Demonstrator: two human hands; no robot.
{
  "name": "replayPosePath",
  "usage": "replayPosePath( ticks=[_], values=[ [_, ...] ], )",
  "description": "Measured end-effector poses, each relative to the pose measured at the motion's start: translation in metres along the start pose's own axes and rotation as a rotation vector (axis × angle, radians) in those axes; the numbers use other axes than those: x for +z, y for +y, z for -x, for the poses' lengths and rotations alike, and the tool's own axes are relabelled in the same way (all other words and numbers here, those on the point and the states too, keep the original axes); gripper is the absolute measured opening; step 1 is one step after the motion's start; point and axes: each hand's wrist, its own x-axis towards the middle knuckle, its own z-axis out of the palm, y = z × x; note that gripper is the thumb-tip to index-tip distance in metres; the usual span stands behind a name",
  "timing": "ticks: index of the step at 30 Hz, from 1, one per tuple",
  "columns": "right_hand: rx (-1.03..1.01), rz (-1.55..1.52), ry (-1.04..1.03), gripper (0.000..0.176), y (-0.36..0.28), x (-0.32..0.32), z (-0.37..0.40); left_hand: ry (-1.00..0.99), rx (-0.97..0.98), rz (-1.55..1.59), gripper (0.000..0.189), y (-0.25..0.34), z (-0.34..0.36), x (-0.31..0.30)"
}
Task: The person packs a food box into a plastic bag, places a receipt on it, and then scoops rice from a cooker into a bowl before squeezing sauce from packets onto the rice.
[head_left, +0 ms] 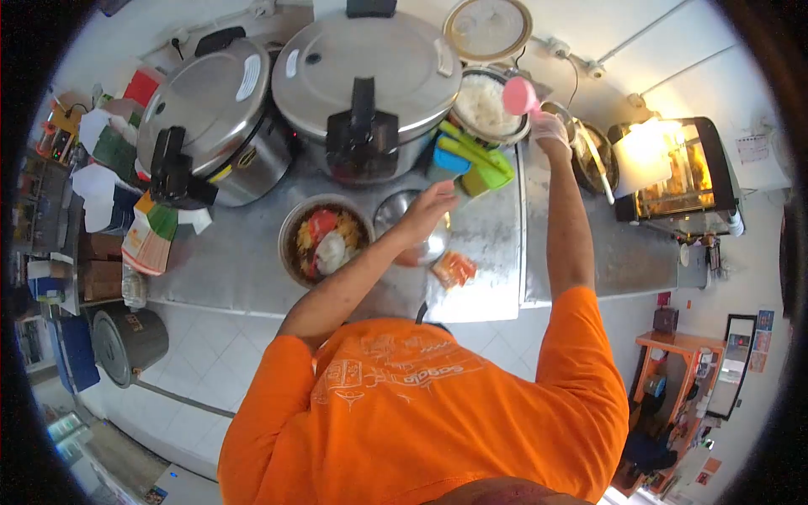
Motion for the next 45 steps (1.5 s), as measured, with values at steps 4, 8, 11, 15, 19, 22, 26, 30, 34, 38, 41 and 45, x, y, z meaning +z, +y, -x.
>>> replayPosePath(
  ticks=[4, 8, 11, 15, 19, 22, 26, 30, 34, 38, 41, 45],
  values=[
    [0.033, 0.039, -0.097, 0.034, -0.029, -0.023, -0.061, 0.249, -0.155, 0.15, 0.045, -0.012, -0.121, 0.032],
    [-0.31, 0.091, -0.16, 0.028, -0.013, 0.038, -0.116, 0.438, -0.251, 0.561, 0.023, -0.016, -0.186, 0.039],
    [-0.427, 0.141, -0.368, 0.024, -0.036, 0.022, -0.122, 0.496, -0.318, 0.724, 0.014, -0.027, -0.217, 0.046],
    [-0.505, 0.175, -0.517, 0.017, -0.054, 0.008, -0.107, 0.563, -0.392, 0.868, 0.019, -0.022, -0.222, 0.057],
    [-0.603, 0.172, -0.69, 0.013, -0.039, 0.049, -0.116, 0.597, -0.376, 0.919, 0.039, -0.018, -0.217, 0.064],
    [-0.493, 0.007, -0.802, 0.012, -0.035, 0.033, -0.112, 0.542, -0.404, 0.932, 0.051, -0.004, -0.212, 0.06],
    [-0.469, -0.179, -0.82, 0.012, -0.019, 0.017, -0.093, 0.491, -0.378, 0.874, 0.065, 0.002, -0.208, 0.065],
    [-0.833, -0.328, -0.36, 0.023, 0.033, 0.04, -0.088, 0.429, -0.367, 0.765, 0.068, -0.005, -0.18, 0.059],
    [-0.543, -0.201, -0.409, 0.032, 0.106, 0.081, -0.127, 0.437, -0.373, 0.805, 0.062, -0.012, -0.16, 0.049],
    [-0.485, -0.375, -0.482, 0.018, 0.08, 0.011, -0.09, 0.387, -0.265, 0.767, 0.053, 0.012, -0.139, 0.049],
    [0.466, -1.228, -0.618, 0.029, 0.034, -0.014, -0.046, 0.268, -0.197, 0.67, 0.045, 0.04, -0.085, 0.042],
    [0.648, -1.431, -0.419, 0.023, 0.017, -0.012, -0.005, 0.286, -0.049, 0.357, 0.029, 0.038, 0.027, -0.006]
  ],
)
